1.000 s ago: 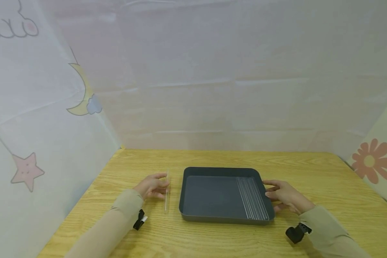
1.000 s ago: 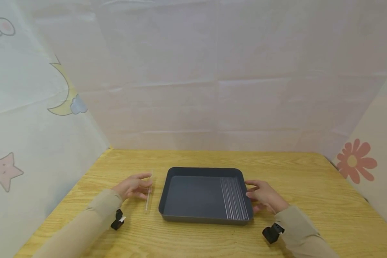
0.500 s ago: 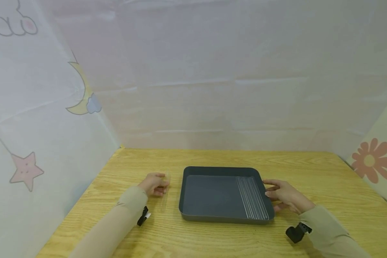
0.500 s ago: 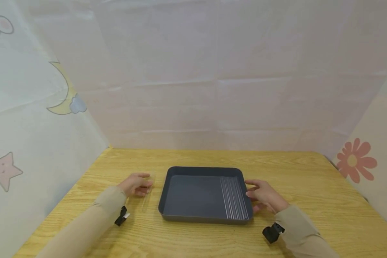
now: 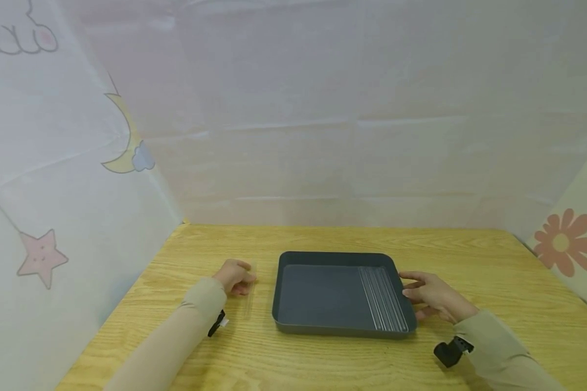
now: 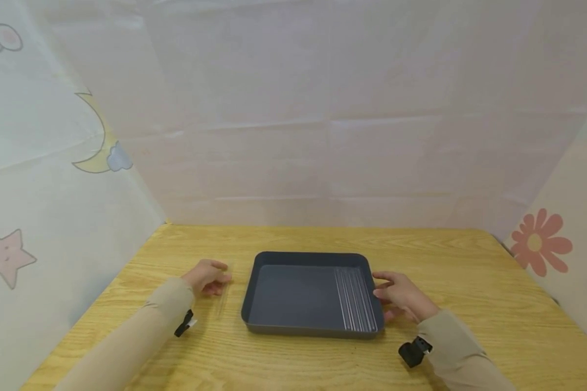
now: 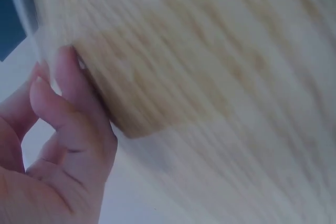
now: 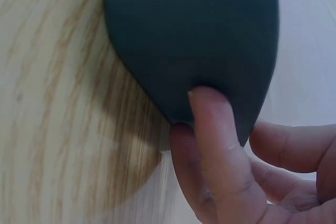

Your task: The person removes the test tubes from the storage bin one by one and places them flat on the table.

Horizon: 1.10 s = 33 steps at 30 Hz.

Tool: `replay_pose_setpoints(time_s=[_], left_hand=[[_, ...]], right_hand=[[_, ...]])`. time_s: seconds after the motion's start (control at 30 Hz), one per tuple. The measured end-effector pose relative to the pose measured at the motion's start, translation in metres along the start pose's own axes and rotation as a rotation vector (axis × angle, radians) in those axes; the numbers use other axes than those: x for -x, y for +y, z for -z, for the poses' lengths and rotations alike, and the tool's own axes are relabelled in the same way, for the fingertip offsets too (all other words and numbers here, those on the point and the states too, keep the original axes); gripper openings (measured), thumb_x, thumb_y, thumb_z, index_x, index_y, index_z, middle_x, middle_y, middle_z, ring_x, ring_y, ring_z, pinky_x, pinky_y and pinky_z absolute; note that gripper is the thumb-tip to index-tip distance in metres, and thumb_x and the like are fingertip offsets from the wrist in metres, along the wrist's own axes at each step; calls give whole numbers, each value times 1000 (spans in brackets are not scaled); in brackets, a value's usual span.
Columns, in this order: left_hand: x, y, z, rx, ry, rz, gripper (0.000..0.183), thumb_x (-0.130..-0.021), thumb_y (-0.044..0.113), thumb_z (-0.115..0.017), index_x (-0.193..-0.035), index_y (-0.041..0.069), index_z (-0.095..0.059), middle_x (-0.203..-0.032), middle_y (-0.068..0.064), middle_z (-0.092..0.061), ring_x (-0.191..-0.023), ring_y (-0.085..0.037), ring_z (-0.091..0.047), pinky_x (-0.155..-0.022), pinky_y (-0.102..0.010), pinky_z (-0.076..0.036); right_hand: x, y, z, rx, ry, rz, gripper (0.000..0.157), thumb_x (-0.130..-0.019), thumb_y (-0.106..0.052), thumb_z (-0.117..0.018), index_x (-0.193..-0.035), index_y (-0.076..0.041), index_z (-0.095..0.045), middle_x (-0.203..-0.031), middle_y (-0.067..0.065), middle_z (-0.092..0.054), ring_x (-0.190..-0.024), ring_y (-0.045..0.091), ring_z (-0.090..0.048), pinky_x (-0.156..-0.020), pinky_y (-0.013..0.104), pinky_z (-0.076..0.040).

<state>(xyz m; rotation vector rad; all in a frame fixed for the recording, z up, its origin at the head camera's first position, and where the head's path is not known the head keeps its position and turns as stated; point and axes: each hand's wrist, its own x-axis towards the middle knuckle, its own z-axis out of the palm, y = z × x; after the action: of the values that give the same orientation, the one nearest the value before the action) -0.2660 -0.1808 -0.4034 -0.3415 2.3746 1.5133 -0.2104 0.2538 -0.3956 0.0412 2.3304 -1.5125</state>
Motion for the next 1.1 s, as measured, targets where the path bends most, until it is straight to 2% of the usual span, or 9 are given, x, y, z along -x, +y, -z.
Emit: replay_pose_setpoints(time_s=[0.23,0.43,0.53,0.77,0.93,1.1], left_hand=[[1,-4,1,-45,-24,-27,51,-92,6,-67,-135,-9,-47,-92,-13,-69,-44,-9,-47,-43,-22,-42],[8,-3,2,-72,29,-27,57,-92,11,-68,-137,-12,-41,-81,-8,-59,-48,-13,-45,-46,-24,-44],[10,-5,6,-64,45,-23,57,-94,15,-67,-137,-12,-40,-81,-10,-57,-50,-14,-46,-47,-25,-44],[20,-1,17,-50,18,-67,48,-98,17,-60,-132,-13,-44,-110,-26,-59,-57,-16,-57,-53,-27,-51],[28,5,18,-41,1,-95,44,-101,18,-55,-132,-11,-48,-112,-26,-60,-63,-18,-63,-59,-30,-56],[35,9,13,42,-8,-90,42,-103,18,-51,-134,-9,-48,-112,-25,-59,-60,-15,-62,-56,-27,-55]], right_hand=[[0,1,0,5,3,18,57,-100,1,-47,-148,13,-19,-133,42,-38,-95,28,-64,-62,41,-57],[-1,2,0,3,11,13,57,-100,1,-48,-149,12,-19,-134,42,-37,-93,27,-64,-61,41,-57],[-1,2,-1,8,14,8,58,-100,0,-48,-149,12,-19,-134,41,-37,-92,27,-64,-62,41,-57],[-1,2,0,12,12,13,58,-100,-1,-48,-149,11,-19,-134,41,-36,-92,27,-64,-61,41,-57],[0,2,1,18,10,19,58,-100,-1,-48,-149,12,-20,-134,42,-36,-92,27,-64,-63,41,-57],[-1,2,0,14,9,18,58,-100,-1,-49,-148,12,-21,-134,41,-37,-92,27,-64,-63,42,-57]])
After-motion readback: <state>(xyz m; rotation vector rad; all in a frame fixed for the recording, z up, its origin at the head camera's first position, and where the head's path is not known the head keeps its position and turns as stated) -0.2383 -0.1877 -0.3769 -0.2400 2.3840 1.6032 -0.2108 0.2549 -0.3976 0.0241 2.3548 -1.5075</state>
